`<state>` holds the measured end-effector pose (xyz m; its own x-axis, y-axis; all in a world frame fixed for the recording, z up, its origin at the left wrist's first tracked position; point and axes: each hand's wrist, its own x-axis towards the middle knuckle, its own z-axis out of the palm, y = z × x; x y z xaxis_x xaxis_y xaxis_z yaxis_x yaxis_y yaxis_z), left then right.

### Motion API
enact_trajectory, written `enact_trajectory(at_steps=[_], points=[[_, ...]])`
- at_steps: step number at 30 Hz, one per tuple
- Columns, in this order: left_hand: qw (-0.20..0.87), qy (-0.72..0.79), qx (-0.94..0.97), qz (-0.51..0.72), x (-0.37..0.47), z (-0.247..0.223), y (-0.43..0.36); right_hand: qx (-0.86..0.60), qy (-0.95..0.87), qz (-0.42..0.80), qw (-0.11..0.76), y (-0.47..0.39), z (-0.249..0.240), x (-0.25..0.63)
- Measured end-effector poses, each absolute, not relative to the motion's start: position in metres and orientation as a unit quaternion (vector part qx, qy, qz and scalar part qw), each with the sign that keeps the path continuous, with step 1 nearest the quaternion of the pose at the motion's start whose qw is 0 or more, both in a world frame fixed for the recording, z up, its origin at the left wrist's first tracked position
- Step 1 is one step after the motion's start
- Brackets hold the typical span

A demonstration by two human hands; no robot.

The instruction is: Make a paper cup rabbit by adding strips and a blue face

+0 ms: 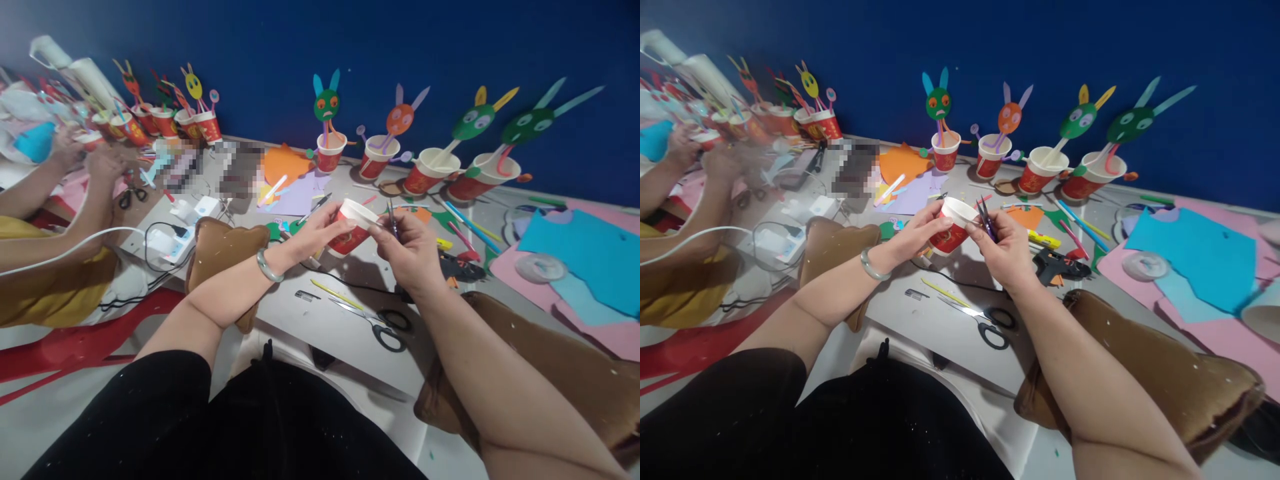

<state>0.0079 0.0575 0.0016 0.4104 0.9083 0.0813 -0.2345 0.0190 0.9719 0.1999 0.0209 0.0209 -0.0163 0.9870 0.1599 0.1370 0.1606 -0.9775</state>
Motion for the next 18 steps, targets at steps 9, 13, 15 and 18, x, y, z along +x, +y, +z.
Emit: enact_trajectory(at_steps=[9,13,15,18], points=[[0.683,0.292,0.510,0.435,0.008,0.004,0.056,-0.487,-0.552,0.421,0.529,0.019,0.016,0.201],[0.692,0.274,0.500,0.442,0.006,0.008,0.055,-0.450,-0.542,0.450,0.548,0.020,0.010,0.205],[0.687,0.263,0.506,0.450,0.006,0.008,0.055,-0.437,-0.561,0.445,0.545,0.019,0.012,0.205],[0.658,0.253,0.534,0.467,0.007,0.005,0.055,-0.438,-0.589,0.401,0.548,0.015,0.019,0.201]])
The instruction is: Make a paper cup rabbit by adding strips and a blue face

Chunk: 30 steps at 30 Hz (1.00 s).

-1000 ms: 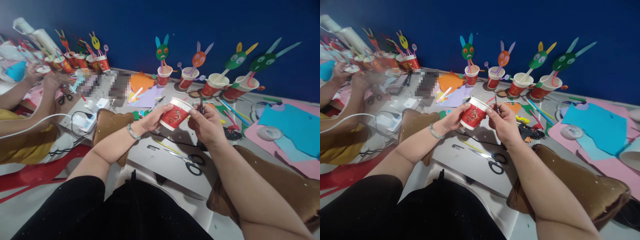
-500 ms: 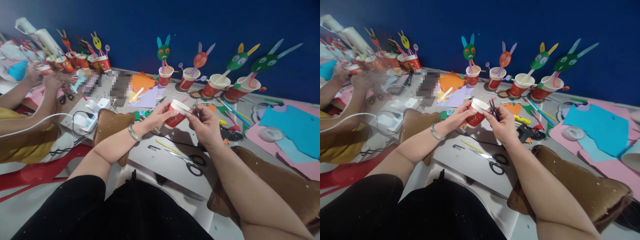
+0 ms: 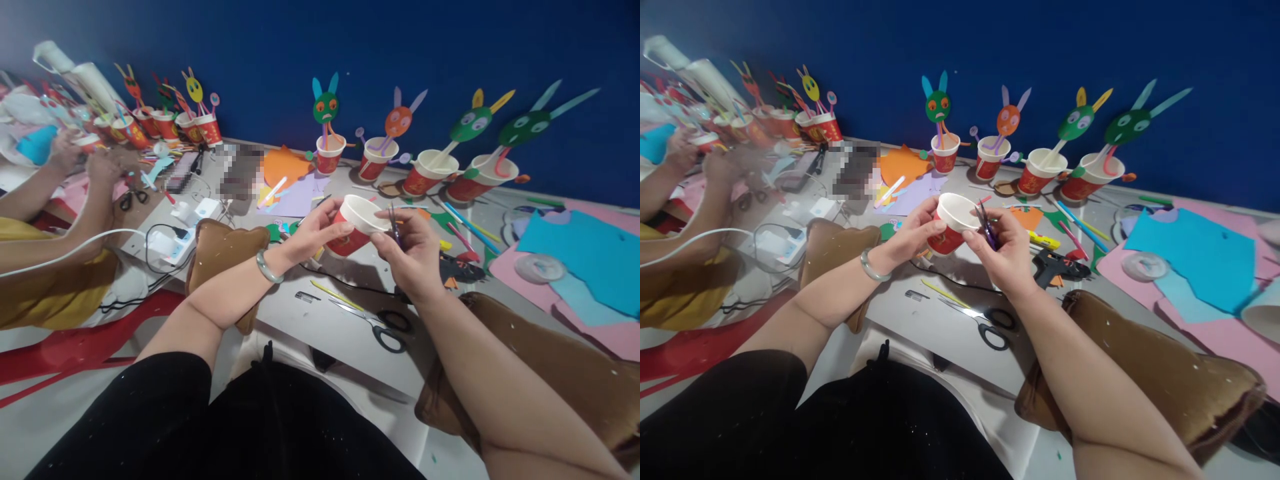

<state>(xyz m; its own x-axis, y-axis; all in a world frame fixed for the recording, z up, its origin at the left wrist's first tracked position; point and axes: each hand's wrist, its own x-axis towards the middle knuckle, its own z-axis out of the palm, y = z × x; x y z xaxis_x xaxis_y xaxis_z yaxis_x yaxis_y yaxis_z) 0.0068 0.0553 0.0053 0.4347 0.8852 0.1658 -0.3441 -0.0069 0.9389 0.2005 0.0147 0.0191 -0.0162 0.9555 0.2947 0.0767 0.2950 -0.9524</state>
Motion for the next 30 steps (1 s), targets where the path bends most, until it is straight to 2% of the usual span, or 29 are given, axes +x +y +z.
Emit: enact_trajectory(at_steps=[5,13,30], points=[[0.573,0.225,0.588,0.525,0.006,-0.005,0.060,-0.448,-0.609,0.336,0.562,0.013,0.020,0.197],[0.526,0.172,0.633,0.542,0.004,-0.026,0.075,-0.407,-0.622,0.290,0.603,0.024,0.002,0.204],[0.530,0.207,0.612,0.550,0.003,-0.014,0.067,-0.411,-0.615,0.282,0.611,0.025,-0.002,0.205]])
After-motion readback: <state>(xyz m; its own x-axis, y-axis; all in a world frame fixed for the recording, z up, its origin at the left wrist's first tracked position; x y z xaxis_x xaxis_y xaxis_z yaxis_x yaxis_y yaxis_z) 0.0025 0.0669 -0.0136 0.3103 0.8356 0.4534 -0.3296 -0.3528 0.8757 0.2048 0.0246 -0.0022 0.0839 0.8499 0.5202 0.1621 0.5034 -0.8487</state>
